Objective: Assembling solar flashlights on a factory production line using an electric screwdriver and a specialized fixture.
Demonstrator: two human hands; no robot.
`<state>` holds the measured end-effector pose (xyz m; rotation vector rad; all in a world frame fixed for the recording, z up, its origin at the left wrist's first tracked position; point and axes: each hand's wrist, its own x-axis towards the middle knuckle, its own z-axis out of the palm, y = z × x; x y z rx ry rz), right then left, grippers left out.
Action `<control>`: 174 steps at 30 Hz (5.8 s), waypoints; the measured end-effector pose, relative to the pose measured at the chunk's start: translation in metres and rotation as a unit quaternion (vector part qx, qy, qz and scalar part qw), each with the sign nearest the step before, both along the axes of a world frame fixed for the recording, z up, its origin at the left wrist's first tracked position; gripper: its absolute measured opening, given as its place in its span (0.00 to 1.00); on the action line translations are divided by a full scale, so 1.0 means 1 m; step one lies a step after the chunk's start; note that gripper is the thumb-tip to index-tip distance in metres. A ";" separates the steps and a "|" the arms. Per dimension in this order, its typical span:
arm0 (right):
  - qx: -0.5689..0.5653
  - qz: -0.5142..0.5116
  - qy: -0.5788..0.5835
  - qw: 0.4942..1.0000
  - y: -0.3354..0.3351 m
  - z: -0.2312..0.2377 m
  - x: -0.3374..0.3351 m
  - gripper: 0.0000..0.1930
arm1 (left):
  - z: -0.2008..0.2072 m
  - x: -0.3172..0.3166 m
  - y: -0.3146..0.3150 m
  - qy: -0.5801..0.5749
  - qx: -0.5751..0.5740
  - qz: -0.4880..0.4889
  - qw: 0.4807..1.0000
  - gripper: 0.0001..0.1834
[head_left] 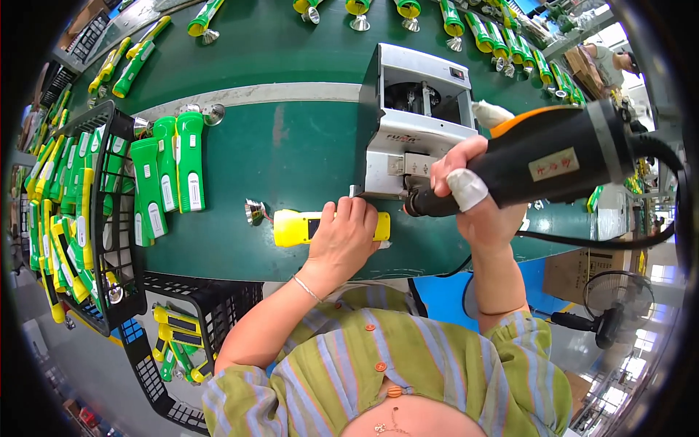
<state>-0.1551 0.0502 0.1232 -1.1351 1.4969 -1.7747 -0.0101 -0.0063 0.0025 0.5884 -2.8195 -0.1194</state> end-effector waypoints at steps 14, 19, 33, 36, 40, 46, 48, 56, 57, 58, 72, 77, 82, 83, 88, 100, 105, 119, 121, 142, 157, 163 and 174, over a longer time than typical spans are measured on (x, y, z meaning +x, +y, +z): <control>0.028 0.049 0.031 0.998 0.002 -0.045 0.010 0.07 | 0.002 0.000 -0.004 -0.012 0.027 -0.025 0.999 0.23; 0.116 0.121 0.125 0.978 0.006 -0.053 0.005 0.08 | 0.003 0.002 -0.005 -0.010 0.020 -0.033 0.999 0.22; -0.124 0.038 0.000 0.992 0.014 0.002 -0.011 0.15 | 0.002 -0.002 0.011 0.007 0.045 -0.022 0.999 0.22; -0.100 0.042 0.012 0.994 0.004 0.005 -0.018 0.14 | 0.000 -0.010 0.016 0.020 0.044 -0.029 0.998 0.23; -0.072 0.073 -0.003 0.995 -0.004 0.000 -0.025 0.11 | 0.002 -0.014 0.017 0.032 0.041 -0.022 0.998 0.24; -0.009 0.021 -0.005 1.000 -0.001 0.003 -0.015 0.09 | 0.002 -0.012 0.018 0.012 0.034 -0.022 0.999 0.25; -0.009 0.036 0.033 0.999 0.011 -0.006 -0.013 0.11 | 0.000 -0.012 0.019 0.006 0.033 -0.025 0.999 0.25; -0.030 0.059 -0.069 0.995 0.047 -0.017 0.006 0.13 | 0.001 -0.012 0.017 -0.002 0.040 -0.026 0.999 0.24; -0.033 0.049 -0.070 0.996 0.048 -0.018 0.008 0.13 | 0.002 -0.012 0.017 -0.007 0.037 -0.025 0.999 0.23; -0.037 0.040 -0.072 0.996 0.049 -0.020 0.010 0.13 | 0.002 -0.013 0.018 -0.008 0.037 -0.026 0.999 0.23; -0.046 0.057 -0.016 0.997 0.049 -0.031 0.010 0.19 | 0.000 -0.013 0.018 -0.006 0.045 -0.026 0.999 0.23; -0.079 0.089 0.014 0.993 0.048 -0.050 0.009 0.17 | 0.002 -0.014 0.018 -0.007 0.038 -0.026 0.999 0.23; -0.100 0.131 0.065 0.984 0.047 -0.056 0.005 0.20 | 0.001 -0.013 0.016 -0.014 0.035 -0.023 0.999 0.23; -0.103 0.131 0.066 0.984 0.048 -0.056 0.005 0.20 | 0.001 -0.013 0.016 -0.010 0.040 -0.025 0.999 0.23; -0.076 0.183 0.128 0.972 0.051 -0.059 -0.009 0.23 | 0.002 -0.013 0.019 -0.001 0.041 -0.026 0.999 0.23; -0.135 0.191 -0.002 0.972 0.055 -0.057 0.004 0.27 | 0.002 -0.013 0.022 0.022 0.027 -0.013 0.999 0.24; -0.108 0.137 0.056 0.983 0.056 -0.055 0.007 0.26 | 0.002 -0.013 0.019 0.027 0.043 -0.026 0.998 0.19; -0.084 -0.028 0.045 0.995 0.062 -0.071 -0.024 0.32 | 0.088 0.089 -0.050 0.242 0.374 -0.014 0.895 0.26; -0.100 -0.027 0.043 0.994 0.059 -0.072 -0.023 0.31 | 0.089 0.095 -0.056 0.250 0.352 -0.046 0.901 0.31; -0.030 -0.042 0.041 0.998 0.061 -0.072 -0.021 0.29 | 0.097 -0.009 -0.410 0.138 -0.059 0.361 0.920 0.46; -0.088 -0.001 0.026 0.996 0.059 -0.072 -0.017 0.28 | 0.035 0.117 -0.173 -0.128 0.033 0.336 0.933 0.34; -0.092 -0.024 -0.009 0.995 0.061 -0.079 -0.019 0.27 | 0.020 0.117 -0.116 0.047 0.139 0.226 0.963 0.41; -0.101 -0.037 0.013 0.994 0.059 -0.074 -0.013 0.29 | 0.046 0.141 -0.091 -0.147 -0.191 -0.172 0.955 0.27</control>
